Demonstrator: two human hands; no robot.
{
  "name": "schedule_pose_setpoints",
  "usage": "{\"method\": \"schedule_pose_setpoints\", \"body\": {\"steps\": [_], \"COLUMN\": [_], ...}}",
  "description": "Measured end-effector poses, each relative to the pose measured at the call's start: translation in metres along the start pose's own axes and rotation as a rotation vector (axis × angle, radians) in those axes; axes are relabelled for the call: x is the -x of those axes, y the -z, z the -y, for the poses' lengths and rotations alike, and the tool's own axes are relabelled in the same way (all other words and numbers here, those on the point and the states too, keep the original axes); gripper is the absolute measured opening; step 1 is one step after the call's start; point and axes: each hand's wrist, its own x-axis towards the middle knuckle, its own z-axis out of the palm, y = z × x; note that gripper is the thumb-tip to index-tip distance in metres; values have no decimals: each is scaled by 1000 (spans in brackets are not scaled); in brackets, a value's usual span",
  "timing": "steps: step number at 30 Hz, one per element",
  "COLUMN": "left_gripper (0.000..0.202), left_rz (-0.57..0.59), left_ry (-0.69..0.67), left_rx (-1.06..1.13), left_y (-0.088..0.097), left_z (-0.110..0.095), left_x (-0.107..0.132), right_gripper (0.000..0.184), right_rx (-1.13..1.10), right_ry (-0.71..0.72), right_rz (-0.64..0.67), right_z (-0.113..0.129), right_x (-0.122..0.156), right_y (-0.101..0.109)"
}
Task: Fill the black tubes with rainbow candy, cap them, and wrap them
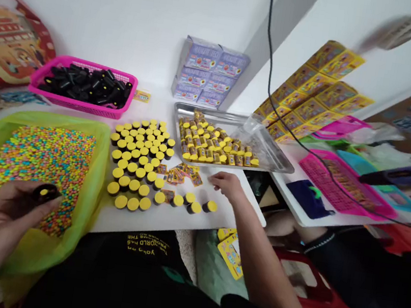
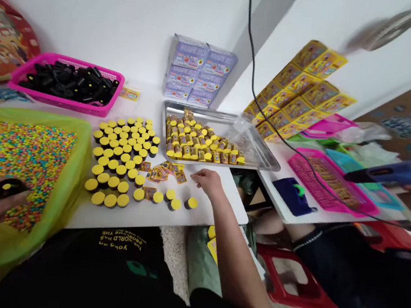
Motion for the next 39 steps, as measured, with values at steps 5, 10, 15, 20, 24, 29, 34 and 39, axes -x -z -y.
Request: {"method": "schedule_pose_setpoints", "body": {"steps": [5,10,15,20,24,29,34,39], "left_gripper": [48,52,44,40,36,36,25,19], "left_rz": [112,101,60,102,134,128,144,95], "left_ry": [23,66,36,32,-29,-152,-322,-352], "left_rx": [-88,-59,-2,-8,-11,20,68,50], "left_y": [-20,-29,-26,-25,-24,-26,-34,-31], "left_z": [-16,-28,-29,-31,-25,-19,-26,-22], "left_x": [6,13,18,19,16,20,19,21], "right_gripper": [37,18,6,14,26,37,29,16], "right_rx": [-17,94,188,181,97,-79,-526,-377], "right_ry": [110,270,319,242,148,147,360,869], "right_rz": [20,58,11,-88,-137,-136,-120,275], "right_z": [-12,-15,-24,-31,-32,-1,89,183], "right_x": [-26,-36,-29,-24,-18,22,89,146], "right_y": [-31,-33,-19,-15,-5,-1,-64,-151]}}
